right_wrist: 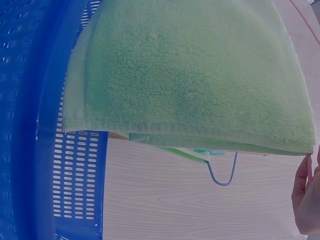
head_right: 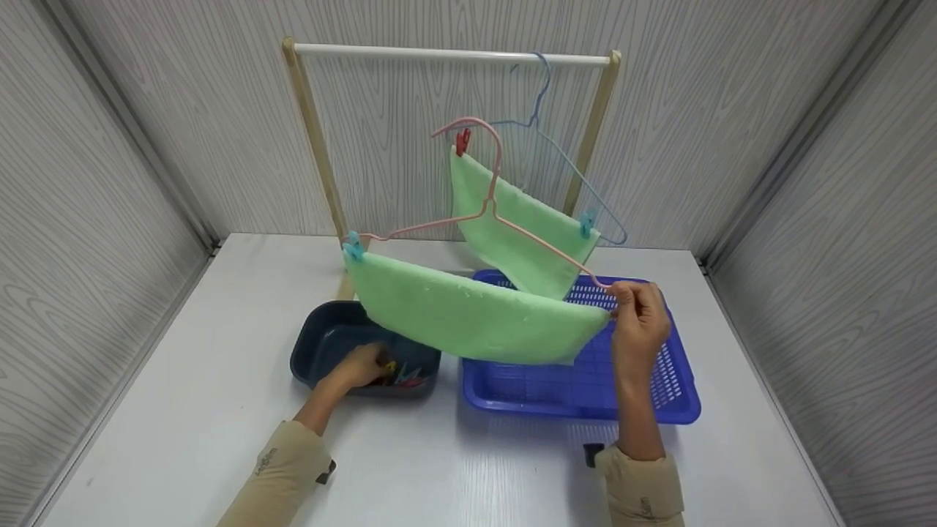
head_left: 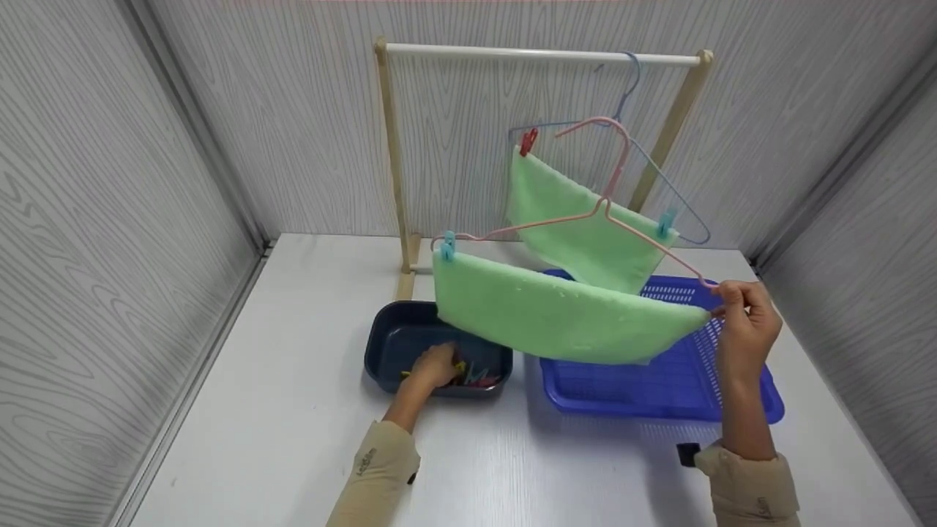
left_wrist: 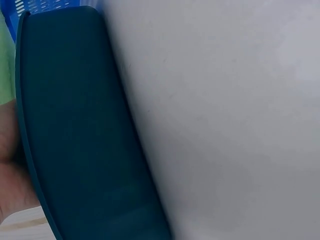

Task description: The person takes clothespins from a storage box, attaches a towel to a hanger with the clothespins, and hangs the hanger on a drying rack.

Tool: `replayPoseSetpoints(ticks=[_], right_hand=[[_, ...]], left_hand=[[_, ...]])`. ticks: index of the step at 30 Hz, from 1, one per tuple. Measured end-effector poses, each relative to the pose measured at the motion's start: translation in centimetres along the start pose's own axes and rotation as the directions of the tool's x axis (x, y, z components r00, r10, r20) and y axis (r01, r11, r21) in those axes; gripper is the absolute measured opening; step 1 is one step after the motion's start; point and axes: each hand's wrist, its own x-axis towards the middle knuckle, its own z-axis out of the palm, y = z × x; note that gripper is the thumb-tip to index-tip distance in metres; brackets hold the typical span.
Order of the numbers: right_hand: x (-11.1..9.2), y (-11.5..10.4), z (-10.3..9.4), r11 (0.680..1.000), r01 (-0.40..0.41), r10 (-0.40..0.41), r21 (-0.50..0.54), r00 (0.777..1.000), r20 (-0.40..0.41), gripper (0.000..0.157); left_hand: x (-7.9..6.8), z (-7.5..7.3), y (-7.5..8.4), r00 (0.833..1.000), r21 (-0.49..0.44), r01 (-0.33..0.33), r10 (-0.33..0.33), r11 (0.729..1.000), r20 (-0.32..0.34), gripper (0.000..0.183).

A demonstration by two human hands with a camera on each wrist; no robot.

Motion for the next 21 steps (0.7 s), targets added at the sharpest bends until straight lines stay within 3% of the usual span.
replayPoseSetpoints(ticks=[4, 8, 13, 21], right_hand=[[0.2, 0.9, -0.2, 1.0, 0.002, -0.002, -0.004, 1.0, 0.001, 0.021], [-0.1, -0.1, 0.0, 1.0, 0.009, -0.009, 0.008, 1.0, 0.008, 0.021], [-0.2, -1.1, 0.1, 1.0, 0.005, -0.005, 0.021, 1.0, 0.009, 0.021], [0.2, 0.9, -0.2, 0.999, 0.004, -0.003, 0.037, 1.0, -0.005, 0.02]], left_hand=[[0.1, 0.1, -0.2, 0.999, -0.063, -0.006, 0.003, 0.998, -0.046, 0.013], [-0.1, 0.3, -0.2, 0.997, -0.11, -0.012, 0.003, 0.994, -0.078, 0.014], [-0.2, 0.3, -0.3, 0.995, -0.094, -0.029, 0.019, 0.995, -0.099, 0.015], [0.0, 0.4, -0.5, 0.993, -0.178, -0.053, 0.034, 0.983, -0.11, 0.026]])
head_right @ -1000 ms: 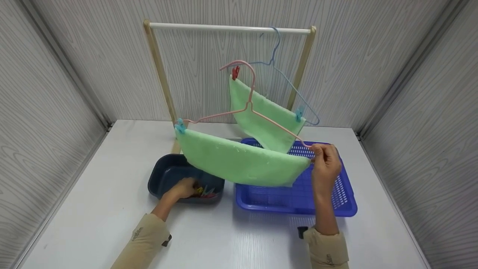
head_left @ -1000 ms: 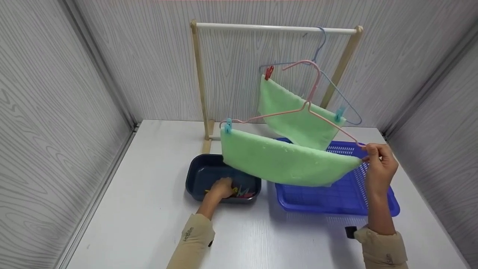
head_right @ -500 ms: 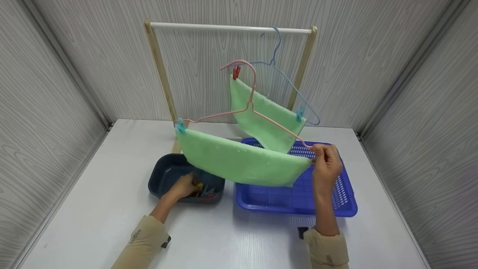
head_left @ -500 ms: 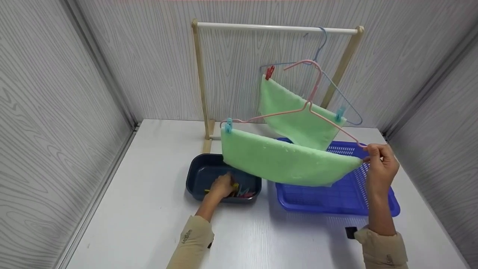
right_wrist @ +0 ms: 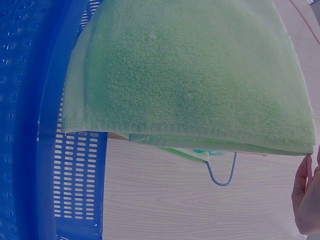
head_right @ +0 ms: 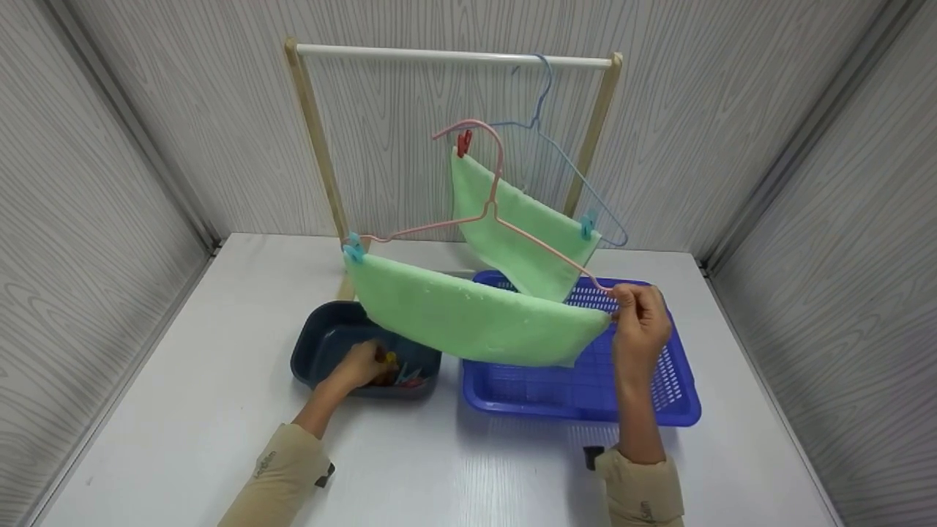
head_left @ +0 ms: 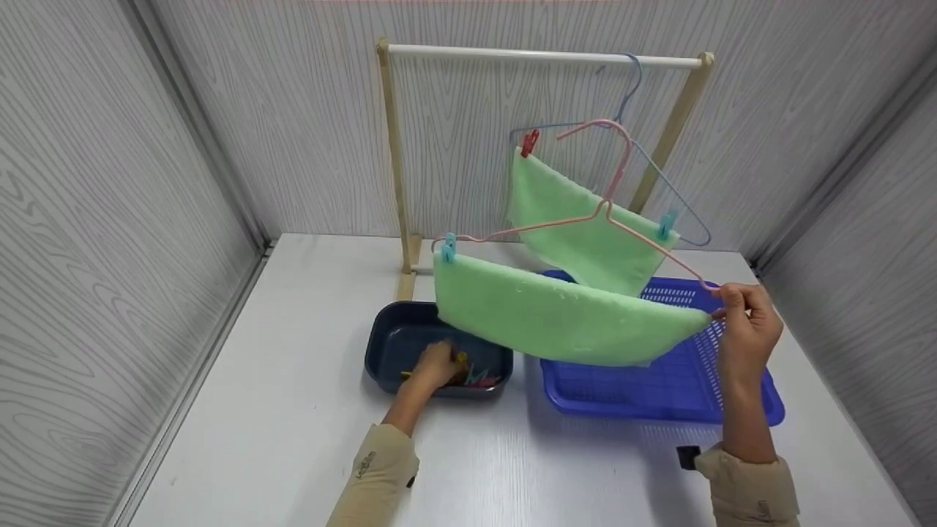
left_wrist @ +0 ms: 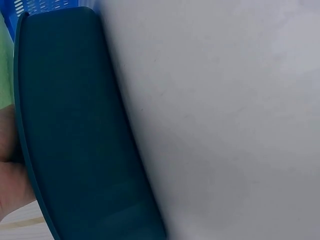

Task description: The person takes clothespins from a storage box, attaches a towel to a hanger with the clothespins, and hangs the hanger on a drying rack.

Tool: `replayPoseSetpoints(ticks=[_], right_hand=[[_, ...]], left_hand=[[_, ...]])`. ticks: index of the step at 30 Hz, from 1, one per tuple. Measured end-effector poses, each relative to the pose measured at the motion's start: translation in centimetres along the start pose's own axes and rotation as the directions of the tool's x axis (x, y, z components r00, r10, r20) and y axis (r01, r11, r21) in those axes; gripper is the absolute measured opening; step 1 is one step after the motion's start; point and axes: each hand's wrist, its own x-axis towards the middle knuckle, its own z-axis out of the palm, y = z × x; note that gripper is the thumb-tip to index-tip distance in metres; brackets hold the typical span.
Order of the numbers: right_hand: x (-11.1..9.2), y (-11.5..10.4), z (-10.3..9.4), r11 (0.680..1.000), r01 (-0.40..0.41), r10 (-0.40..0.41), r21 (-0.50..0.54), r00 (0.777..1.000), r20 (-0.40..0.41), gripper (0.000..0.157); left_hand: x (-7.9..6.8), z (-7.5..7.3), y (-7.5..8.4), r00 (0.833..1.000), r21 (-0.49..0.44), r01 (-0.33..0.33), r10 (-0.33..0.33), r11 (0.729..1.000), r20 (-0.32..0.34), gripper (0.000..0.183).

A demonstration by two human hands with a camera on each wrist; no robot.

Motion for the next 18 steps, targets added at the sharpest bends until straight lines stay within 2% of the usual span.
replayPoseSetpoints(ticks=[6, 13, 18], right_hand=[[0.0, 0.35, -0.04, 1.0, -0.022, 0.022, 0.0, 1.0, -0.01, 0.021], [-0.12, 0.09, -0.07, 1.0, -0.016, 0.016, -0.027, 1.0, -0.004, 0.021], [-0.19, 0.21, -0.16, 0.999, -0.027, 0.027, -0.032, 1.0, -0.01, 0.022]], left_hand=[[-0.04, 0.05, -0.08, 1.0, 0.001, 0.011, -0.011, 1.0, 0.02, 0.041], [-0.15, 0.0, 0.07, 0.998, 0.048, 0.057, -0.059, 0.997, 0.035, 0.032], [-0.2, -0.14, 0.03, 0.997, 0.165, 0.042, -0.052, 0.985, 0.058, 0.023]])
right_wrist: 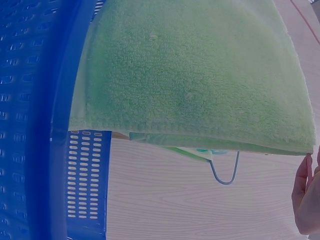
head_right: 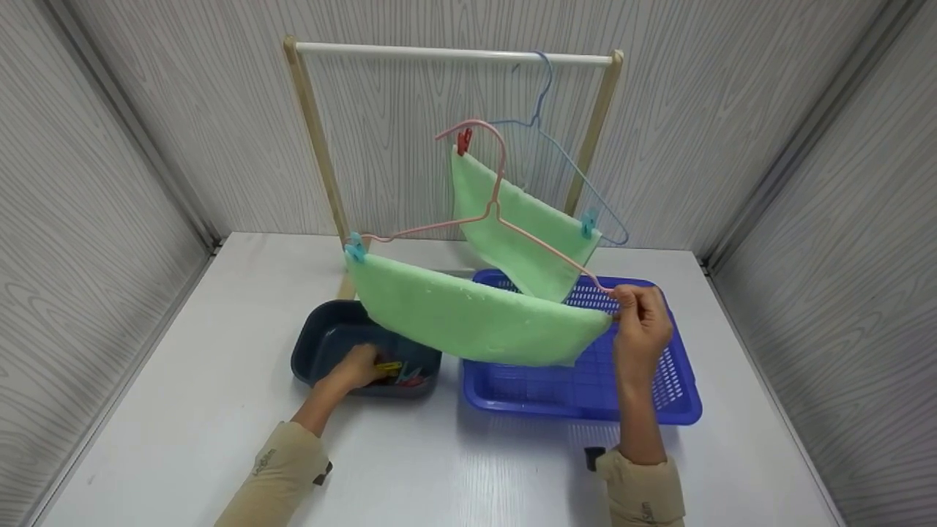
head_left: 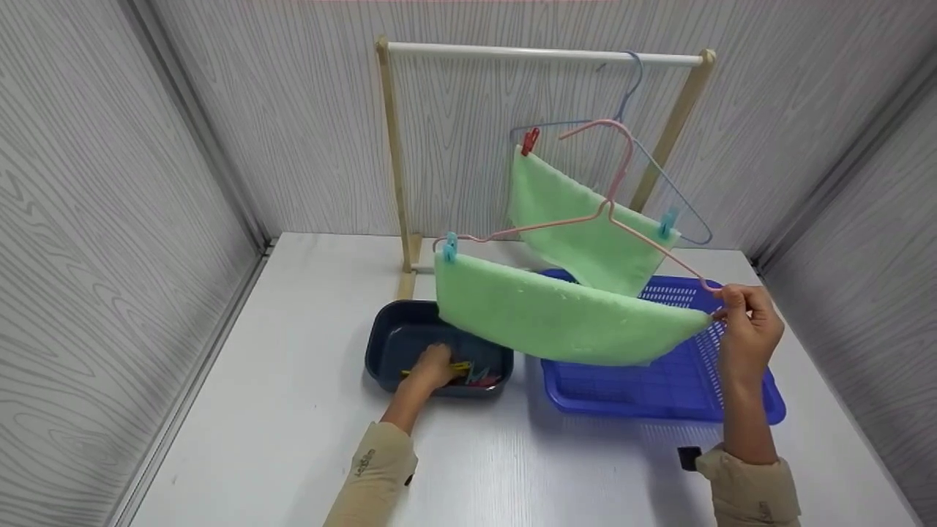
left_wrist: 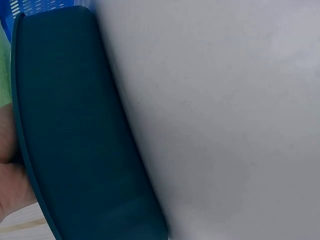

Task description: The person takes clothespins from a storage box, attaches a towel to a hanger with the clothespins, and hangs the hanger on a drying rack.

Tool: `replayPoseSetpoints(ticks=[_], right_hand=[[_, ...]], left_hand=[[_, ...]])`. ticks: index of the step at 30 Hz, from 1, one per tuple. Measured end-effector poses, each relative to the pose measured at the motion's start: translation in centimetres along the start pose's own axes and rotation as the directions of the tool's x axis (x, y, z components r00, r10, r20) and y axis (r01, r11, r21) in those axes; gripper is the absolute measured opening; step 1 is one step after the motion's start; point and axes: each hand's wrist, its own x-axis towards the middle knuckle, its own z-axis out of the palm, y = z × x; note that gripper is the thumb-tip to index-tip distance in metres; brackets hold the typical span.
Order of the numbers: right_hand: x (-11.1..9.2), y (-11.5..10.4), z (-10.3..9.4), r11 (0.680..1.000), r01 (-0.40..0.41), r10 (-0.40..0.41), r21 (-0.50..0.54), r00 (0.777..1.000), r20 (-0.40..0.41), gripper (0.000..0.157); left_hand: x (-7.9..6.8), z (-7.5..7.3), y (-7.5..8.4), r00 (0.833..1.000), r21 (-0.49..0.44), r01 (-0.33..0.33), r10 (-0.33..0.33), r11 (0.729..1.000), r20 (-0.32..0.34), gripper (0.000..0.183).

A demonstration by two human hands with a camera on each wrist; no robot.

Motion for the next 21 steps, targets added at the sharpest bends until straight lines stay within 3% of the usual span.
replayPoseSetpoints(ticks=[6, 15, 21], right_hand=[[0.02, 0.19, -0.1, 1.0, -0.009, 0.009, -0.001, 1.0, -0.011, 0.023], [0.03, -0.1, -0.03, 1.0, 0.012, -0.012, 0.002, 1.0, -0.015, 0.024], [0.01, -0.08, -0.04, 1.0, 0.013, -0.013, -0.001, 1.0, -0.011, 0.022]], left_hand=[[-0.05, -0.25, 0.06, 1.0, 0.078, -0.005, 0.004, 0.997, 0.019, 0.013], [-0.08, -0.1, 0.04, 0.993, -0.006, -0.065, 0.064, 0.998, -0.102, 0.029], [-0.06, 0.08, -0.14, 0.996, -0.108, -0.037, 0.028, 0.993, -0.087, 0.039]])
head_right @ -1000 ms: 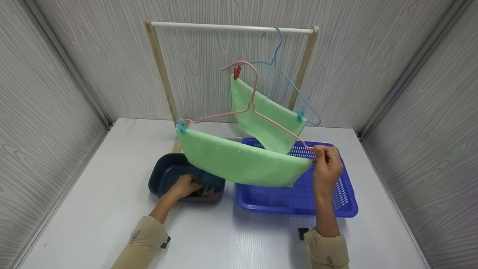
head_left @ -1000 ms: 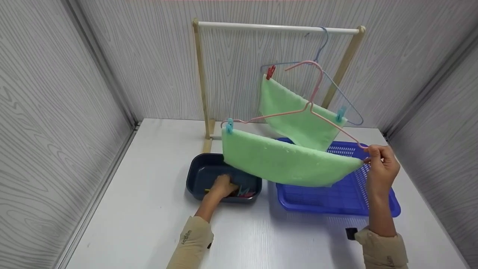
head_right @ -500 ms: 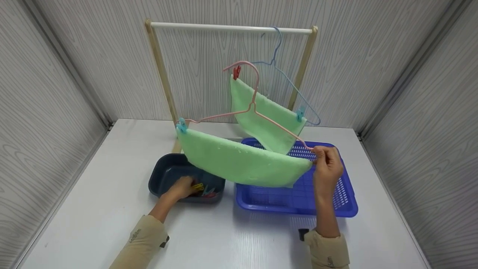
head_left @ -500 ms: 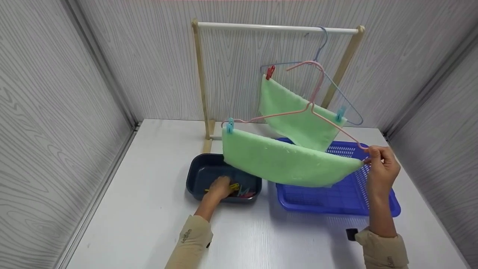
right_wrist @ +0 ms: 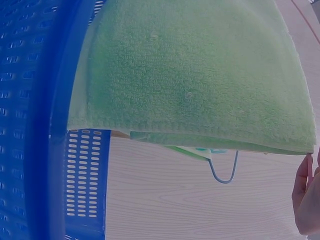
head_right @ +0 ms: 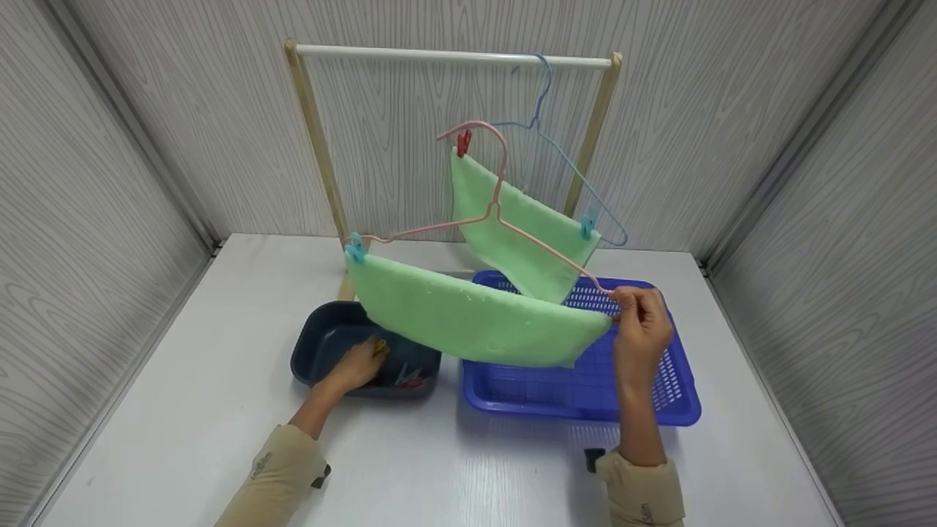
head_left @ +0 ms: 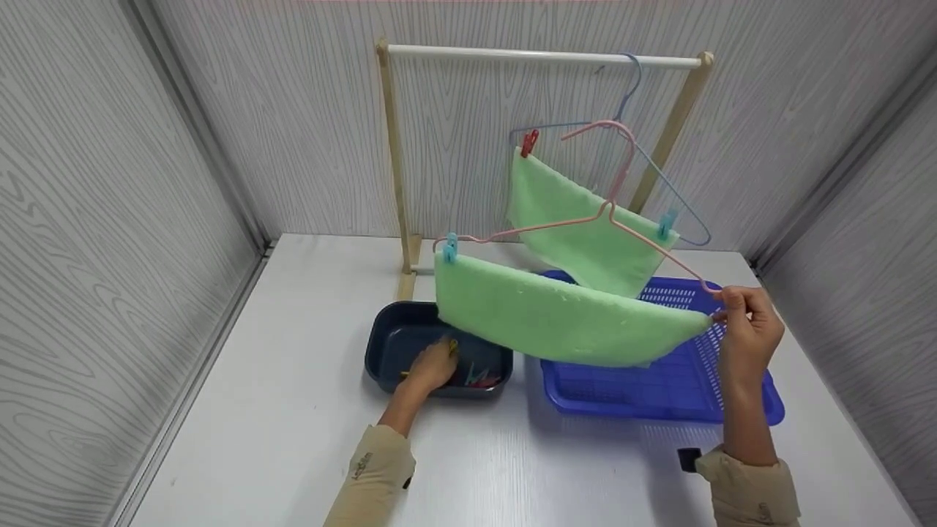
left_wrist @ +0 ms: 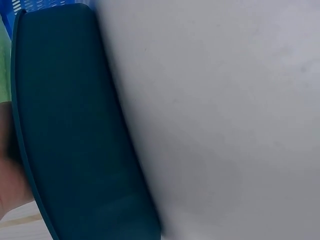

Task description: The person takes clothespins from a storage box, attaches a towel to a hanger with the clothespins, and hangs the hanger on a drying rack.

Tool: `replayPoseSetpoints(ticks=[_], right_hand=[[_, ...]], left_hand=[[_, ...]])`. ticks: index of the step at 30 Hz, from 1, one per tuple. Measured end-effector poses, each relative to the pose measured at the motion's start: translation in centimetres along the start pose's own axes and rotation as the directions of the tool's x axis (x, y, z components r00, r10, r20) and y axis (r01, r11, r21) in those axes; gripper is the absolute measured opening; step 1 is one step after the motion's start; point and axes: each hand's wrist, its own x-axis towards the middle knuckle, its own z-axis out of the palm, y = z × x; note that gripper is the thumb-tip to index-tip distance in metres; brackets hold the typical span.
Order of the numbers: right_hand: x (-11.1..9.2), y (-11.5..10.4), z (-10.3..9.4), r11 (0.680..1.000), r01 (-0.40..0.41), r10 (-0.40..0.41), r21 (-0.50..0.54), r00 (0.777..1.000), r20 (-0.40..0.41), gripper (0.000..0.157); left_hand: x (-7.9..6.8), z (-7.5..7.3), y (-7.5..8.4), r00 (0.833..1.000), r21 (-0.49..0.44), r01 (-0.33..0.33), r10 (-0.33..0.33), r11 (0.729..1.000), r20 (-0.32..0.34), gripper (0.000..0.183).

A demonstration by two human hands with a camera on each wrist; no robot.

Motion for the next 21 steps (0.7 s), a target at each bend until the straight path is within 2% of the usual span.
replayPoseSetpoints(ticks=[6, 10, 13, 16, 18, 21], right_hand=[[-0.2, -1.1, 0.1, 1.0, -0.025, 0.024, 0.018, 1.0, 0.015, 0.02], [-0.2, -1.0, 0.1, 0.999, -0.022, 0.021, 0.031, 1.0, 0.022, 0.02], [0.0, -0.2, -0.1, 1.0, -0.016, 0.016, 0.018, 1.0, 0.019, 0.021], [0.0, 0.1, -0.1, 1.0, -0.013, 0.013, 0.009, 1.0, 0.012, 0.022], [0.0, 0.1, 0.0, 1.0, -0.014, 0.014, 0.023, 1.0, 0.007, 0.022], [0.0, 0.1, 0.0, 0.999, -0.021, 0.021, 0.033, 1.0, 0.005, 0.022]], left_hand=[[-0.2, -0.1, -0.1, 0.999, -0.092, 0.031, -0.028, 0.995, 0.027, 0.049], [-0.3, -0.3, -0.4, 1.0, -0.117, -0.021, 0.021, 0.993, 0.001, 0.046], [-0.4, -0.4, -0.8, 0.997, -0.122, -0.07, 0.065, 0.99, -0.041, 0.036], [-0.3, -0.5, -1.2, 0.992, -0.152, -0.091, 0.076, 0.984, -0.103, 0.028], [-0.2, -0.6, -1.4, 0.983, -0.19, -0.107, 0.075, 0.976, -0.17, 0.027], [-0.1, -0.8, -1.6, 0.959, -0.253, -0.141, 0.068, 0.957, -0.274, 0.031]])
